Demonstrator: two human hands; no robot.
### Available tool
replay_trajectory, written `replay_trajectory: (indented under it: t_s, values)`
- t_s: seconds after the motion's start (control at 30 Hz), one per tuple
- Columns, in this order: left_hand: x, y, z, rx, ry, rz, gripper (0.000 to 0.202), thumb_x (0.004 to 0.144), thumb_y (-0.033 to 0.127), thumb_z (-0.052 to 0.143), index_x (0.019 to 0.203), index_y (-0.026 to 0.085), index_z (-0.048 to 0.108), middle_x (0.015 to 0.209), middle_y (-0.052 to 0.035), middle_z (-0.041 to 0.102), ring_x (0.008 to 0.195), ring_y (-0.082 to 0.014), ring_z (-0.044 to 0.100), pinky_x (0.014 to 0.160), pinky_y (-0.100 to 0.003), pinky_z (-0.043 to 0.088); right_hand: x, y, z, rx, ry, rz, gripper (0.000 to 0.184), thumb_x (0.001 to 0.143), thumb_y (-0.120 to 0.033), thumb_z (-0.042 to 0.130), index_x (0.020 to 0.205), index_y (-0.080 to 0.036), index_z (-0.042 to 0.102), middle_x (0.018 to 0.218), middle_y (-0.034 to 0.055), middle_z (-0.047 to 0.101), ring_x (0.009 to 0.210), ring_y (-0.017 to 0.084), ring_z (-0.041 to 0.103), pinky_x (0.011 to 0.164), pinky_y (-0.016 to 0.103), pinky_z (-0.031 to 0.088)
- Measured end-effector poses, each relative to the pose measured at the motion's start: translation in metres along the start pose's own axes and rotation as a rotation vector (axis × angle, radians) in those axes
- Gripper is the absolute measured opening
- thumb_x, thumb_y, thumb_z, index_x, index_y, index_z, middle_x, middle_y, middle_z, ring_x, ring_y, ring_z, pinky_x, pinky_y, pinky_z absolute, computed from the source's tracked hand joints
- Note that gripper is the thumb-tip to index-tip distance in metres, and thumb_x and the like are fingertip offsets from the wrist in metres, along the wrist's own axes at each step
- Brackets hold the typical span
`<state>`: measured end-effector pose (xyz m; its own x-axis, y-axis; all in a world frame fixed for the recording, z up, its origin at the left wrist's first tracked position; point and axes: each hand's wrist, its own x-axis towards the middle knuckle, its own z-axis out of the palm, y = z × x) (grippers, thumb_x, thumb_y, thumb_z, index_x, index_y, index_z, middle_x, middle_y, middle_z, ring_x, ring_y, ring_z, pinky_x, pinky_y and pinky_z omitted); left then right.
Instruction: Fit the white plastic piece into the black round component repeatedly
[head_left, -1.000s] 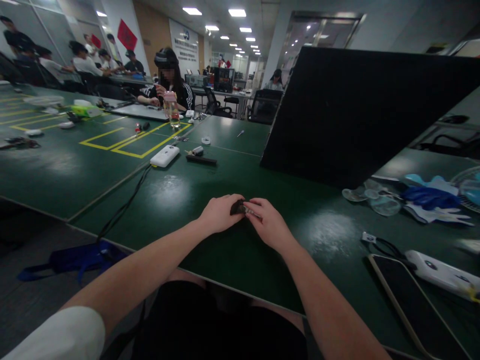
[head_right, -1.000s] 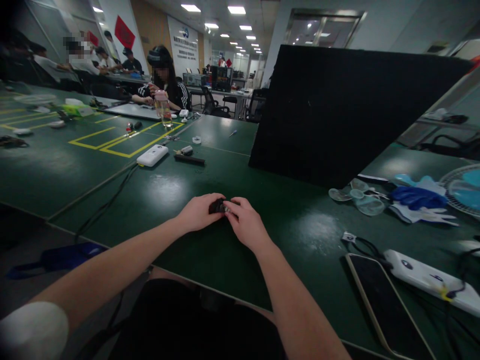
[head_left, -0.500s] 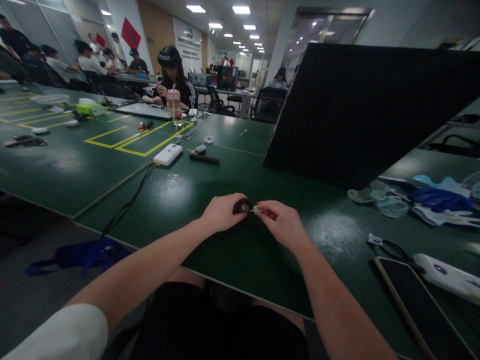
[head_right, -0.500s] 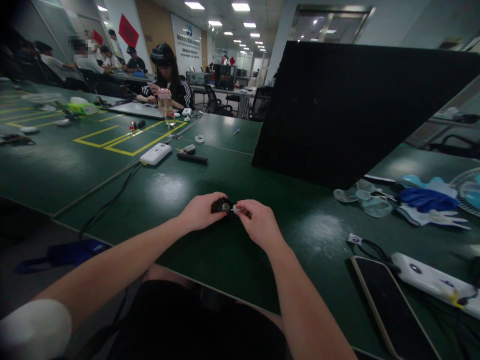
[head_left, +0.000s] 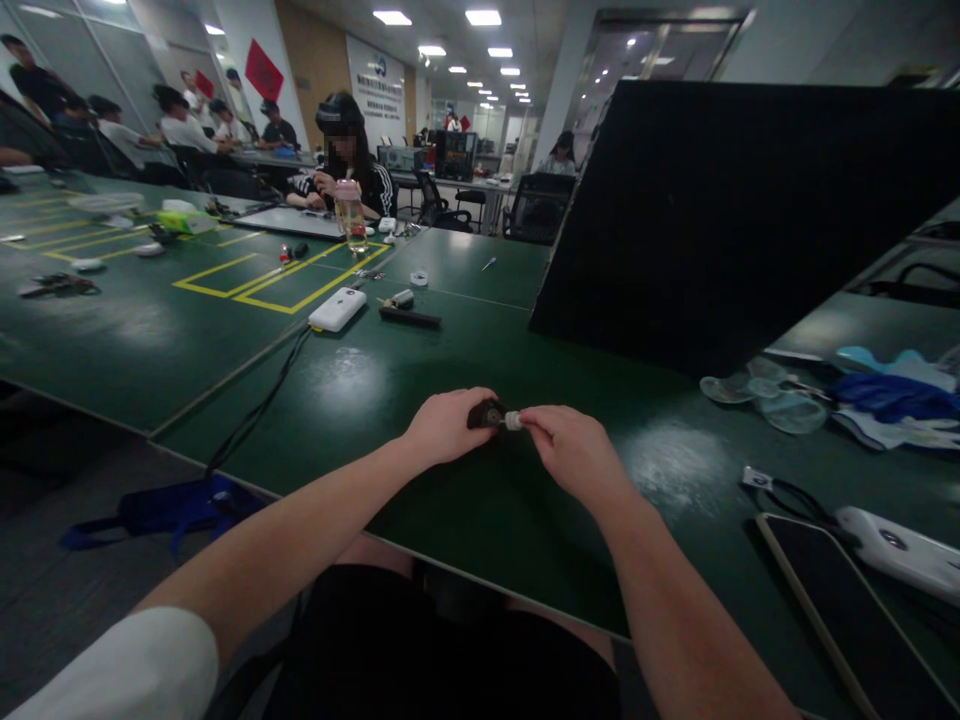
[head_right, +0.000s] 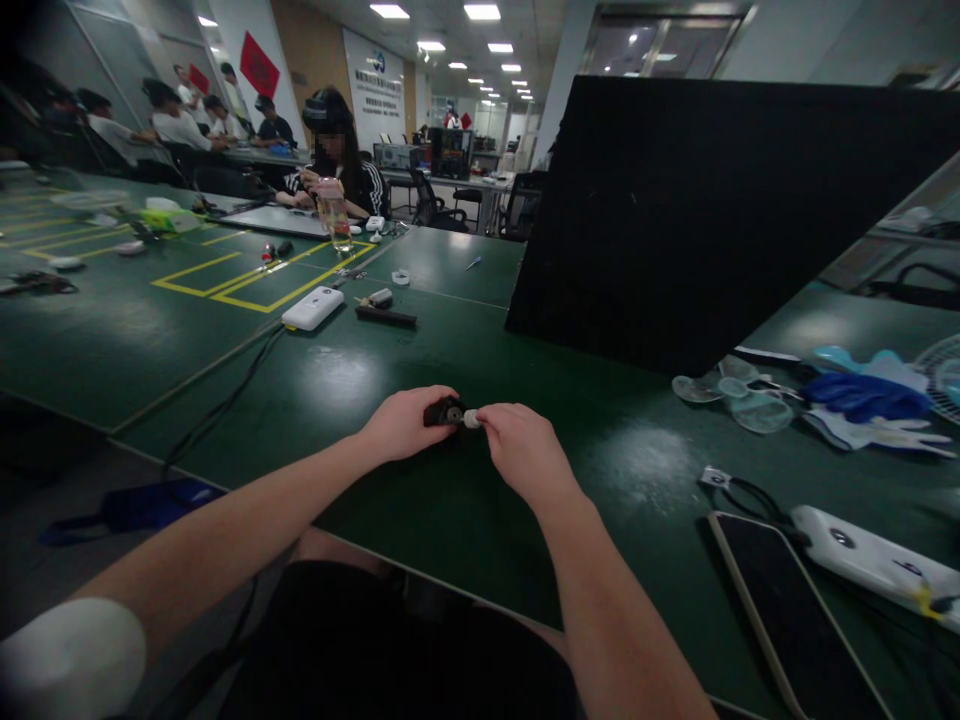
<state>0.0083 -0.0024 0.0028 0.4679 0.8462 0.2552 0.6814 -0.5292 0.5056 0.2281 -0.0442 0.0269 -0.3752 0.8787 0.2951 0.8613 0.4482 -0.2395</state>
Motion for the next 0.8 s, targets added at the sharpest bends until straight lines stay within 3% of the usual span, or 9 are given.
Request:
replay_trajectory:
  t_s: [0.27, 0.5, 0.6, 0.67, 0.8]
  values:
    - [-0.001, 0.008, -0.004, 0.039, -0.029, -0.023, 0.037, 0.086, 0.04, 0.066, 0.122, 0.03, 0.062, 0.117, -0.0013, 0.073, 0.106, -0.0246, 0.069, 0.093, -0.04, 0.055, 0.001, -0.019, -0.005, -0.126, -0.037, 0.012, 0.036, 0.09, -0.006, 0.046, 0.107, -0.021, 0.074, 0.11, 0.0111, 0.073, 0.097, 0.028, 0.066, 0.083, 0.046, 0.054]
    - [-0.003, 0.01, -0.003, 0.07, -0.039, -0.005, 0.039, 0.085, 0.04, 0.067, 0.123, 0.031, 0.062, 0.116, -0.0005, 0.073, 0.103, -0.0247, 0.07, 0.091, -0.039, 0.054, 0.001, -0.016, 0.002, -0.009, -0.047, -0.015, 0.034, 0.089, -0.008, 0.051, 0.104, -0.026, 0.076, 0.11, 0.0089, 0.073, 0.099, 0.028, 0.065, 0.084, 0.046, 0.054]
    - [-0.003, 0.008, 0.0, 0.079, -0.019, -0.018, 0.041, 0.084, 0.041, 0.067, 0.123, 0.031, 0.061, 0.114, -0.0009, 0.073, 0.102, -0.0254, 0.07, 0.089, -0.039, 0.055, 0.002, -0.007, 0.006, 0.137, 0.018, 0.09, 0.032, 0.092, -0.018, 0.055, 0.118, -0.027, 0.071, 0.108, 0.0067, 0.074, 0.095, 0.025, 0.068, 0.083, 0.043, 0.054]
    - [-0.003, 0.007, 0.001, 0.077, -0.015, -0.021, 0.042, 0.085, 0.043, 0.066, 0.124, 0.031, 0.061, 0.113, -0.001, 0.073, 0.101, -0.0257, 0.07, 0.087, -0.039, 0.055, 0.003, -0.003, 0.008, 0.23, 0.052, 0.201, 0.033, 0.093, -0.029, 0.06, 0.124, -0.025, 0.067, 0.095, 0.0047, 0.075, 0.081, 0.022, 0.07, 0.073, 0.038, 0.054]
    - [-0.003, 0.008, 0.0, 0.054, -0.03, -0.02, 0.04, 0.086, 0.043, 0.065, 0.124, 0.031, 0.061, 0.114, -0.0004, 0.073, 0.101, -0.0247, 0.07, 0.088, -0.039, 0.055, 0.002, -0.002, 0.006, 0.258, 0.052, 0.309, 0.03, 0.09, -0.049, 0.063, 0.097, -0.022, 0.075, 0.068, 0.001, 0.069, 0.055, 0.016, 0.06, 0.051, 0.03, 0.043]
